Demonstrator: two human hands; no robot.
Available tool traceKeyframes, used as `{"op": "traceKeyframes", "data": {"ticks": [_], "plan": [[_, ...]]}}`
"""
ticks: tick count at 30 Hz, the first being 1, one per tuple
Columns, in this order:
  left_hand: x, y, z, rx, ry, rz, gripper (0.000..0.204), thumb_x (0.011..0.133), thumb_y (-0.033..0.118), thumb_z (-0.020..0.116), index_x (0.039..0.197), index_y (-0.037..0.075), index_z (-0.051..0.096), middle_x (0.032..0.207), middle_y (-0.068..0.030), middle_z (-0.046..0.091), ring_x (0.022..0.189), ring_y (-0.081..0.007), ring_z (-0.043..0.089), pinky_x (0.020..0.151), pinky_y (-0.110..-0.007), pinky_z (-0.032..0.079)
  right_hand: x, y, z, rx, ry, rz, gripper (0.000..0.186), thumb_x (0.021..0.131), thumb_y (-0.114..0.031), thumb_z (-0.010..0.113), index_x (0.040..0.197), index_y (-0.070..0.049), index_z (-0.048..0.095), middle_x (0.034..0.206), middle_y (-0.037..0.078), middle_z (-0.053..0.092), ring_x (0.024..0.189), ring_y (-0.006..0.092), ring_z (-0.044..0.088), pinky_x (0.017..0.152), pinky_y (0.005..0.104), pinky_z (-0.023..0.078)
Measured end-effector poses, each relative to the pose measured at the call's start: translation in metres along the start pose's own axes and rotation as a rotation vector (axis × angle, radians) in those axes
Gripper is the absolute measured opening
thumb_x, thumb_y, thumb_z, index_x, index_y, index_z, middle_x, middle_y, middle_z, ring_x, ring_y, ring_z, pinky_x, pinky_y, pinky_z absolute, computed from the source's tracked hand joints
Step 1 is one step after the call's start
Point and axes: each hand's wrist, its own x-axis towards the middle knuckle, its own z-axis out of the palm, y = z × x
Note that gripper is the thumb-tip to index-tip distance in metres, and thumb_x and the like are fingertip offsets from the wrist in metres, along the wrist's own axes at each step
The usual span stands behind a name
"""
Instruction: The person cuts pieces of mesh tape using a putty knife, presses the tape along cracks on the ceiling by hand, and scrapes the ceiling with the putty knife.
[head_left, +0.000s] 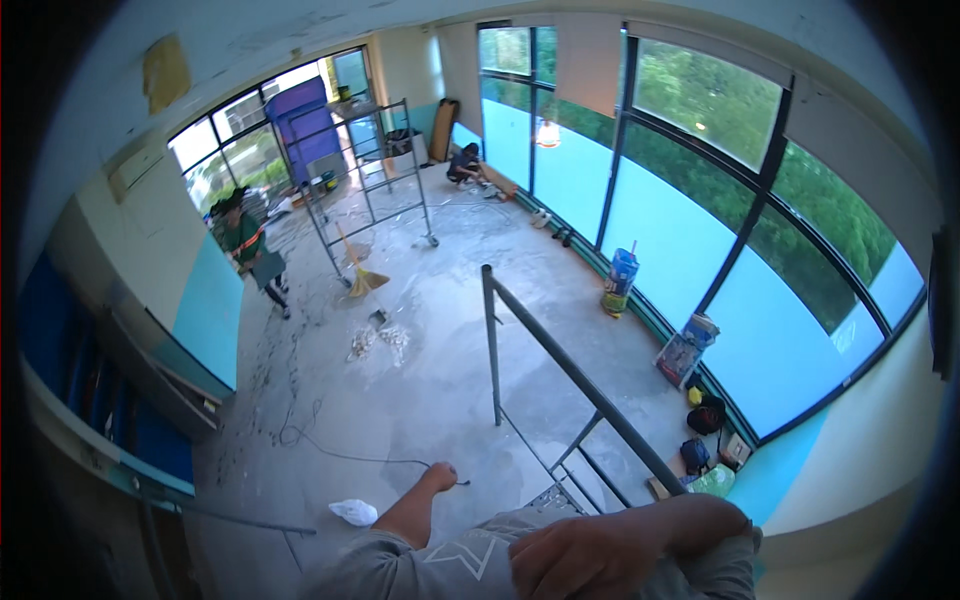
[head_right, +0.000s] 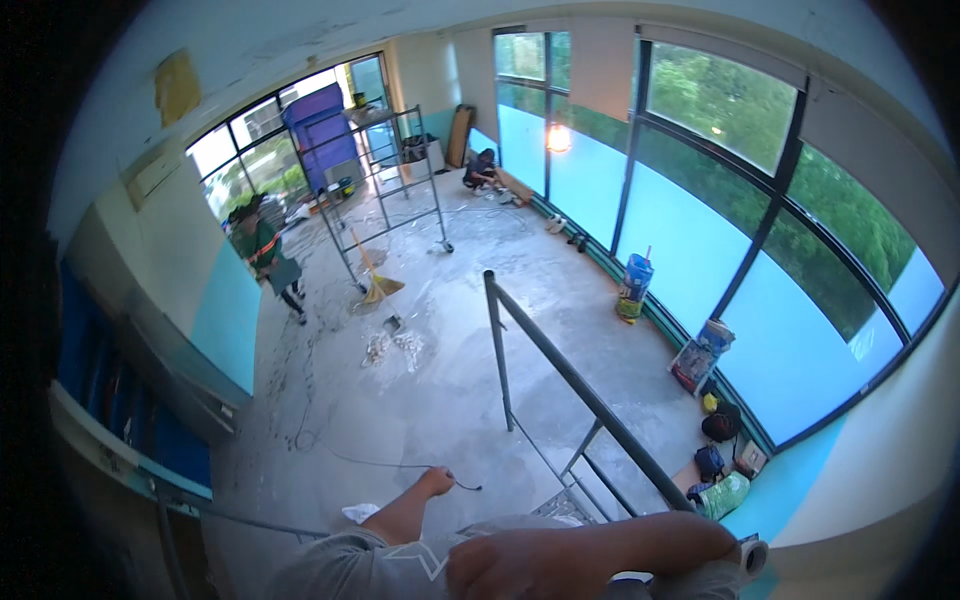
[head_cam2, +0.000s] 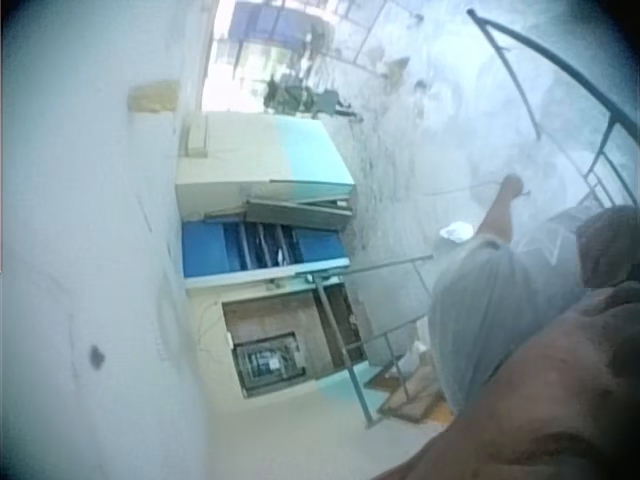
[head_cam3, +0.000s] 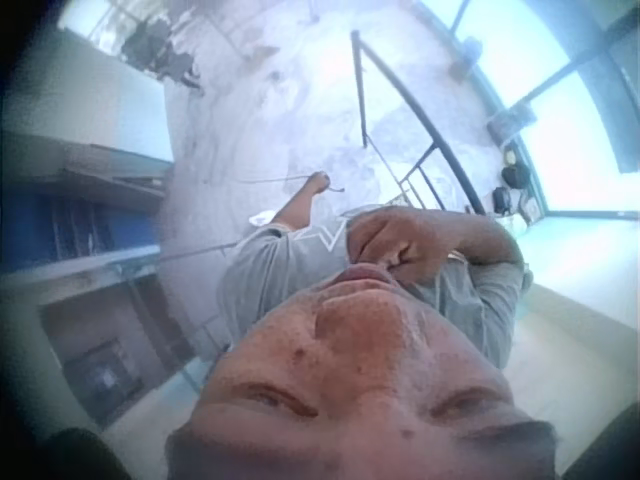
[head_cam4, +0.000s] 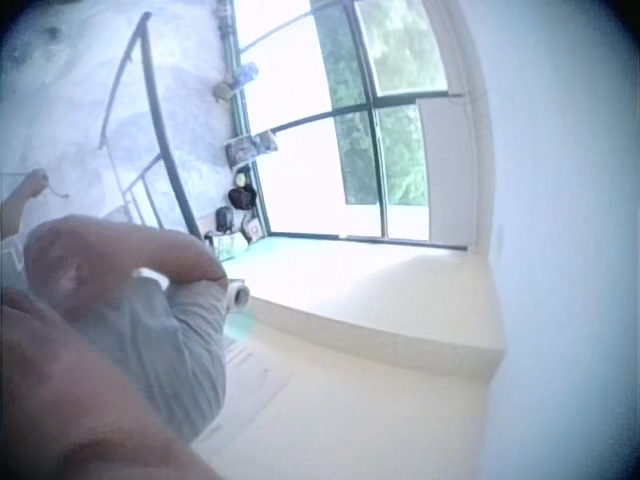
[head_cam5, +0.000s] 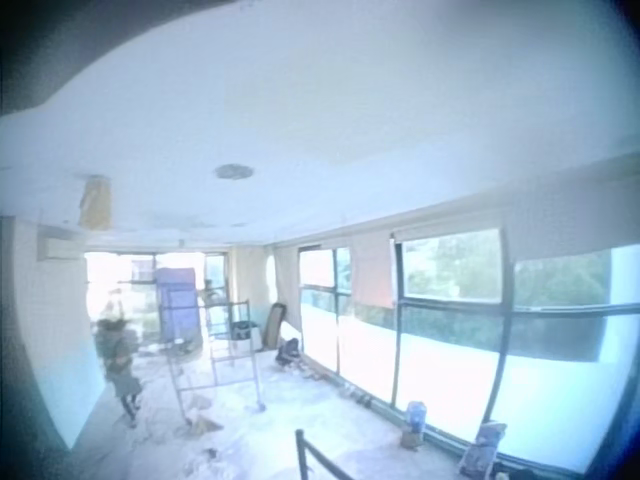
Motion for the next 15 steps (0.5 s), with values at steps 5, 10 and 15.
{"op": "traceKeyframes", "data": {"ticks": [5,10,15], "plan": [[-0.010,-0.009,0.041,0.175,-0.017,0.078,0.028,0.081,0.029,0.060,0.094,0.009,0.074,0.099,-0.0162,0.072,0.094,-0.0324,0.069,0.086,-0.042,0.054,0.020,-0.021,0.008,-0.027,-0.140,-0.076,0.030,0.089,-0.030,0.069,0.081,-0.002,0.065,0.084,0.012,0.060,0.076,0.0293,0.056,0.070,0.0406,0.044],[-0.022,-0.007,0.027,0.238,-0.260,-0.033,0.036,0.088,0.026,0.050,0.105,0.003,0.071,0.112,-0.0223,0.068,0.104,-0.0376,0.065,0.093,-0.044,0.051,0.016,-0.029,0.009,-0.106,-0.143,-0.123,0.029,0.087,-0.029,0.069,0.077,-0.002,0.064,0.084,0.012,0.060,0.075,0.0290,0.055,0.069,0.0403,0.044],[-0.027,-0.017,0.021,0.527,-0.372,0.099,0.036,0.086,0.025,0.049,0.104,0.004,0.072,0.110,-0.0216,0.069,0.103,-0.0368,0.065,0.092,-0.044,0.052,0.017,-0.037,0.014,-0.239,-0.153,-0.173,0.027,0.085,-0.027,0.069,0.075,-0.003,0.063,0.082,0.011,0.059,0.076,0.0281,0.055,0.069,0.0400,0.045]]}}
